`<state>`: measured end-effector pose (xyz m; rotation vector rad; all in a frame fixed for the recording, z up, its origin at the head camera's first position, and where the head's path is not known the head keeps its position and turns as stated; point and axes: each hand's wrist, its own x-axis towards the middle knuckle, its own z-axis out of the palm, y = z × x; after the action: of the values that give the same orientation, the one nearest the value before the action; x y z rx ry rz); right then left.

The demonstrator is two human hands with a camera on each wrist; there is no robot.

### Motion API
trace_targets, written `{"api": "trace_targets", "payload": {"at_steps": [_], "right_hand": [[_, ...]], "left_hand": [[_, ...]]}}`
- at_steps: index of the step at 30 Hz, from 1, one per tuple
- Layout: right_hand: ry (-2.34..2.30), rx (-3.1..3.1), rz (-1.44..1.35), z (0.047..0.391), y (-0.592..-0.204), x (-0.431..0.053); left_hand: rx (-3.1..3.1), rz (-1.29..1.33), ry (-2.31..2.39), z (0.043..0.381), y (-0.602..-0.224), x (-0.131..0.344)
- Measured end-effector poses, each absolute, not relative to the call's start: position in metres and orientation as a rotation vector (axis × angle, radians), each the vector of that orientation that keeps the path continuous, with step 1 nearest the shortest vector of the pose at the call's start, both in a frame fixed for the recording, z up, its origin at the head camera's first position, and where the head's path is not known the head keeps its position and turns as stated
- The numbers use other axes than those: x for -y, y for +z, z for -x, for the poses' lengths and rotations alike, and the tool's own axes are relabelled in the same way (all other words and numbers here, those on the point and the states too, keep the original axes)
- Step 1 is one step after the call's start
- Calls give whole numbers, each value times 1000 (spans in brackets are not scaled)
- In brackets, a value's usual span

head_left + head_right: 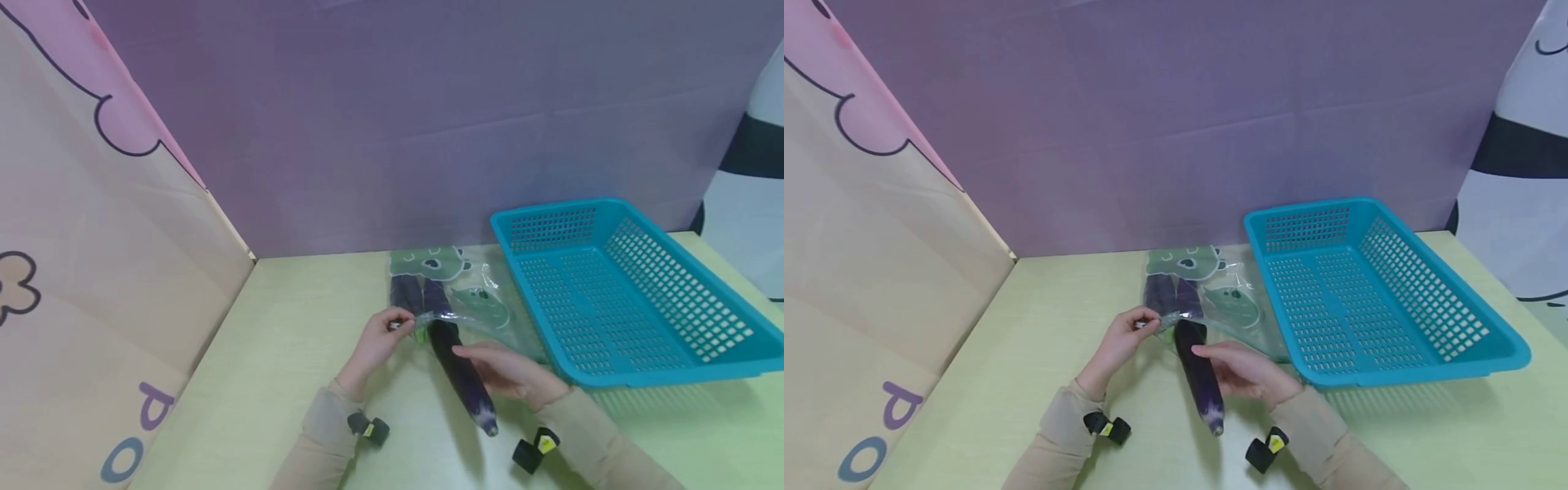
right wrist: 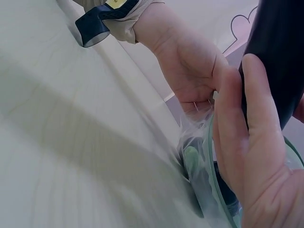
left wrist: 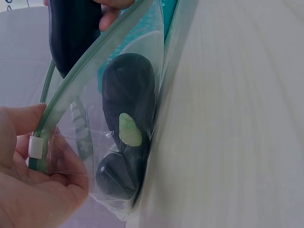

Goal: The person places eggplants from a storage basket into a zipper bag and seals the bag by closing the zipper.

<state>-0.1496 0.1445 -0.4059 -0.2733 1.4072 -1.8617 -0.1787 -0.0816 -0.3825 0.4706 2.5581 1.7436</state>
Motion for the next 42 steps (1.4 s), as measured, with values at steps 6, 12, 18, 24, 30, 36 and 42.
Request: {"api": "trace_targets", "payload": {"at_steps": [6, 12, 18, 24, 30, 36, 42], "right_hand": [[-1942, -1432, 190, 150, -414, -150], [-2048, -1418, 91, 149, -416, -154], [-2105, -1389, 49, 149, -412, -152], [-2146, -1345, 13, 149, -411, -151], [-2156, -1306, -10, 151, -415, -151], [-2172, -1307, -52, 155, -417, -150], [-2213, -1192, -82, 158, -419, -148]], "left_hand": [[-2562, -461, 1758, 193, -406, 83], [-2555, -601, 1774, 195, -410, 87], [-2567, -598, 1738, 193, -408, 87], [-2568, -474, 1712, 194, -406, 84], [-2585, -478, 1701, 194, -406, 84], [-2580, -479, 1697, 193, -406, 84], [-2570, -464, 1715, 193, -407, 85]]}}
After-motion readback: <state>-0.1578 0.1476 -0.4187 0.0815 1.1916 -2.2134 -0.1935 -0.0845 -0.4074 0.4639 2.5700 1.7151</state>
